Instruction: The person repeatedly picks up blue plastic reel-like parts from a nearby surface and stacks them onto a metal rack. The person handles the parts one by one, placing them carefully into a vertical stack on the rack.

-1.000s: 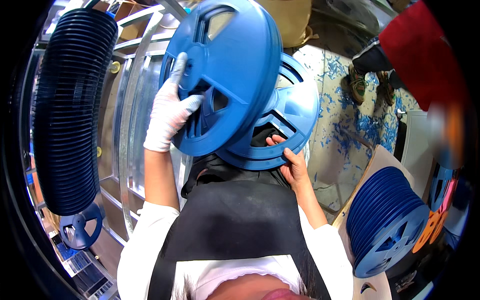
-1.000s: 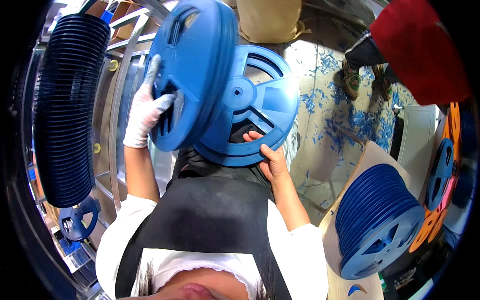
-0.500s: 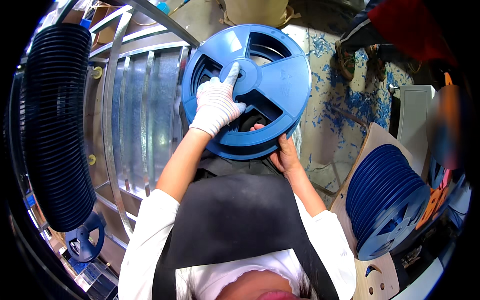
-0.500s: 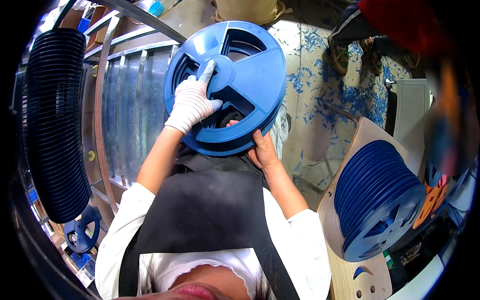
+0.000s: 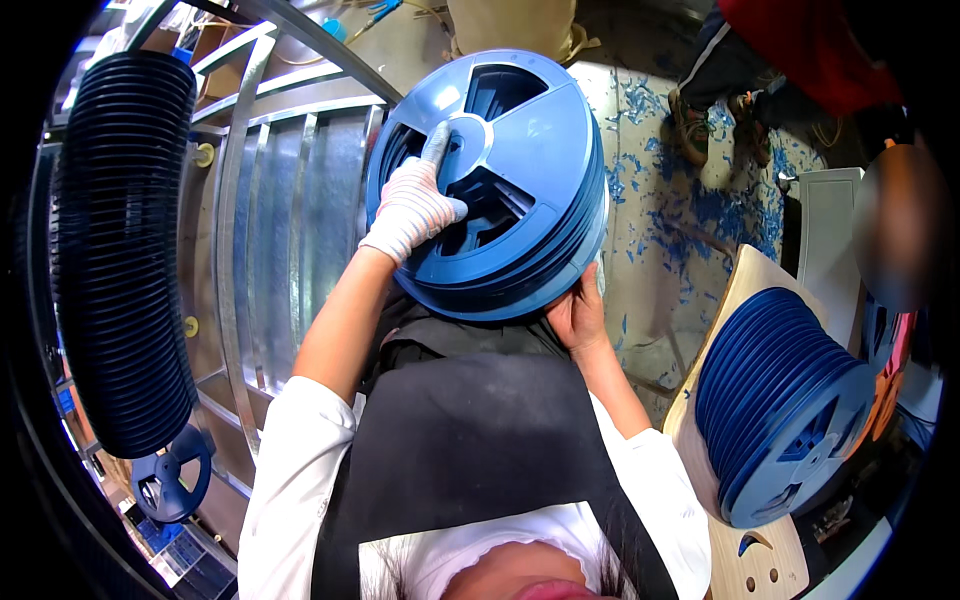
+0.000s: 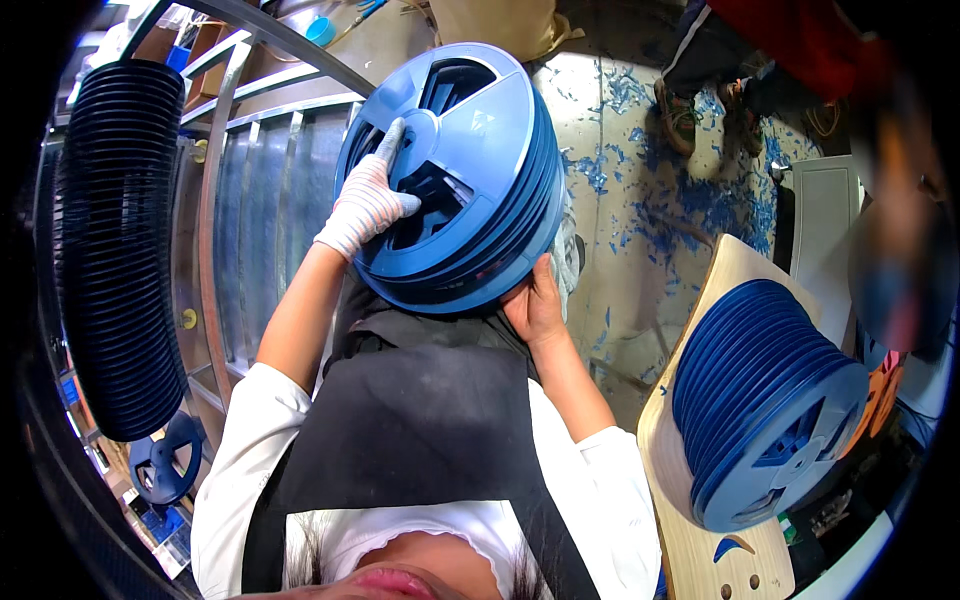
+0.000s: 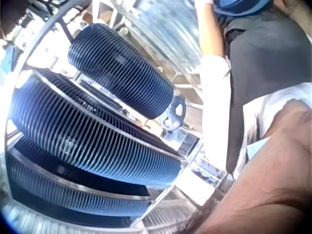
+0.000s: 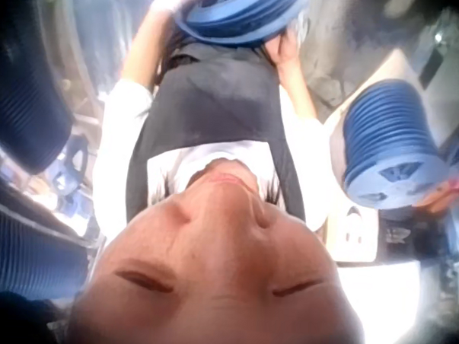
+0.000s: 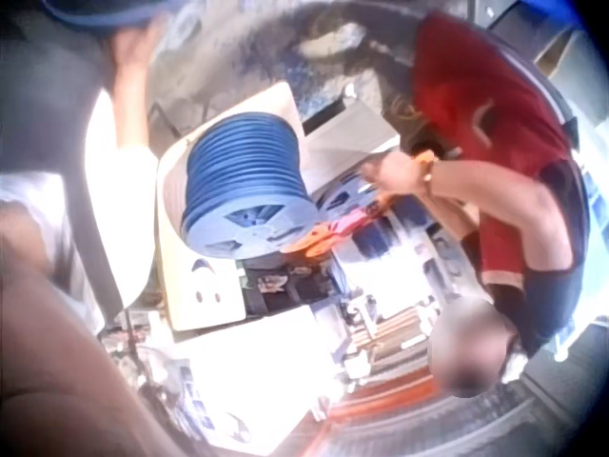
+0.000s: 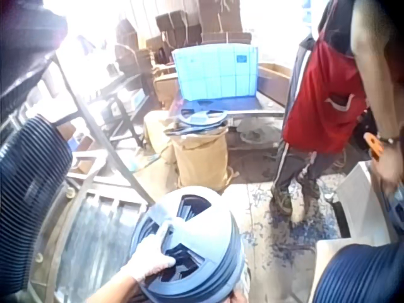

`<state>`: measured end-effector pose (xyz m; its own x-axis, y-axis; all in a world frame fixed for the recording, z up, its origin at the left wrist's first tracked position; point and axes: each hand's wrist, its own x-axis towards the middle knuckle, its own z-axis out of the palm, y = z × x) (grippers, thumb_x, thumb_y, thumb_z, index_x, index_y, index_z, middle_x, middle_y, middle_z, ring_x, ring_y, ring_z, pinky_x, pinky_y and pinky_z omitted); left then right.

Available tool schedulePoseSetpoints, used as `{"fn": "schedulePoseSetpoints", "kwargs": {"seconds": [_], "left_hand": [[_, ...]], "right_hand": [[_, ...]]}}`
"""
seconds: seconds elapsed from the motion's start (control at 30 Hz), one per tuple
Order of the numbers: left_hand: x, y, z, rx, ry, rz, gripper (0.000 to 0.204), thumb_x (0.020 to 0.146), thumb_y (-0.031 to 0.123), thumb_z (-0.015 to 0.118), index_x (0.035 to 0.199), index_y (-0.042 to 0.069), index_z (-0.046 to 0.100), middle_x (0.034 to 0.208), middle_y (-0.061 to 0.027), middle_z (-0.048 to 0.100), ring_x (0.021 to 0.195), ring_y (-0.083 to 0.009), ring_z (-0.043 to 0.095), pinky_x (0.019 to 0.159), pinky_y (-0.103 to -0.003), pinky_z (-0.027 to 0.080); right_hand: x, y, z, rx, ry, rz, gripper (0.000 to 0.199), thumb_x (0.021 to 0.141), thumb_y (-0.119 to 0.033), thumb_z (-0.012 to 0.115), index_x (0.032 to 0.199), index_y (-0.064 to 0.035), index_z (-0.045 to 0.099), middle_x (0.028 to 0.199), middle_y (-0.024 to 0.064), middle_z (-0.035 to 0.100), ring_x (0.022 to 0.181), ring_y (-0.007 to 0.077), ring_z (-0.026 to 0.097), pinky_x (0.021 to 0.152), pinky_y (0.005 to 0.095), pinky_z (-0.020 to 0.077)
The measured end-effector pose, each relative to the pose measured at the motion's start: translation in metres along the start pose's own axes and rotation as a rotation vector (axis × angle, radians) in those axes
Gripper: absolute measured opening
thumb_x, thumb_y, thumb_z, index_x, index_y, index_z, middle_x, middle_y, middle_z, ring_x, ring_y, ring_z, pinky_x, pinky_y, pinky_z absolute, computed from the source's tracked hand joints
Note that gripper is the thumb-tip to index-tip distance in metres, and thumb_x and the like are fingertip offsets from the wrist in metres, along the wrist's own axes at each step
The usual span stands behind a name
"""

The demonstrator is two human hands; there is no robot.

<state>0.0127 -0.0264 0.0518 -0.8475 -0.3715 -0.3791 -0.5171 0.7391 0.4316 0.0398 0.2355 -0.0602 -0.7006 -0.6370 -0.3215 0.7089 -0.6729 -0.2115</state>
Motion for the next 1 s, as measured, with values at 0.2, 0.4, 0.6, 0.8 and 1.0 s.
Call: {"fn": "schedulePoseSetpoints", "kwargs": {"seconds": [0.2,0.4,0.6,0.8,1.0], "left_hand": [[-0.01,-0.036,-0.021,-0.234,-0.022,0.134,0.1,0.057,0.015,0.071,0.146,0.014,0.026,0.114,-0.0269,0.057,0.106,-0.0366,0.057,0.097,-0.035,0.04],[-0.046,-0.062,-0.037,-0.172,-0.072,0.09,0.1,0.056,0.011,0.071,0.146,0.011,0.027,0.113,-0.0265,0.058,0.108,-0.036,0.057,0.096,-0.033,0.041],[-0.081,-0.093,-0.044,-0.655,-0.052,-0.104,0.102,0.056,0.009,0.074,0.146,0.011,0.027,0.131,-0.0201,0.05,0.118,-0.0289,0.051,0.101,-0.033,0.037],[-0.11,-0.1,-0.078,-1.211,-0.032,-0.137,0.093,0.063,0.015,0.075,0.143,0.004,0.029,0.127,-0.0132,0.051,0.113,-0.0232,0.052,0.1,-0.031,0.038],[-0.121,-0.107,-0.086,-1.45,-0.007,-0.028,0.083,0.068,0.026,0.073,0.138,0.003,0.034,0.123,-0.0127,0.051,0.113,-0.0247,0.052,0.103,-0.035,0.038]], "right_hand": [[0.004,-0.005,0.013,0.05,0.021,0.065,0.062,0.098,-0.051,0.026,0.128,-0.0006,0.046,0.12,0.014,0.058,0.098,0.0311,0.06,0.088,0.0449,0.0488],[0.016,-0.002,0.01,-0.03,0.286,-0.046,0.046,0.099,-0.046,0.03,0.1,-0.0085,0.056,0.084,0.0083,0.061,0.074,0.0221,0.057,0.071,0.0376,0.0481],[0.035,-0.006,0.026,-0.008,0.356,-0.106,0.039,0.099,-0.043,0.034,0.085,-0.012,0.053,0.065,0.0035,0.048,0.058,0.0178,0.043,0.059,0.0328,0.0391],[0.038,-0.027,0.022,0.006,0.283,-0.2,0.036,0.098,-0.036,0.035,0.081,-0.011,0.053,0.062,0.0038,0.047,0.054,0.0169,0.041,0.056,0.0303,0.0375],[0.034,-0.056,0.019,-0.011,0.229,-0.31,0.031,0.097,-0.03,0.036,0.088,-0.0088,0.058,0.06,0.0032,0.047,0.051,0.0157,0.041,0.055,0.0292,0.0364]]}}
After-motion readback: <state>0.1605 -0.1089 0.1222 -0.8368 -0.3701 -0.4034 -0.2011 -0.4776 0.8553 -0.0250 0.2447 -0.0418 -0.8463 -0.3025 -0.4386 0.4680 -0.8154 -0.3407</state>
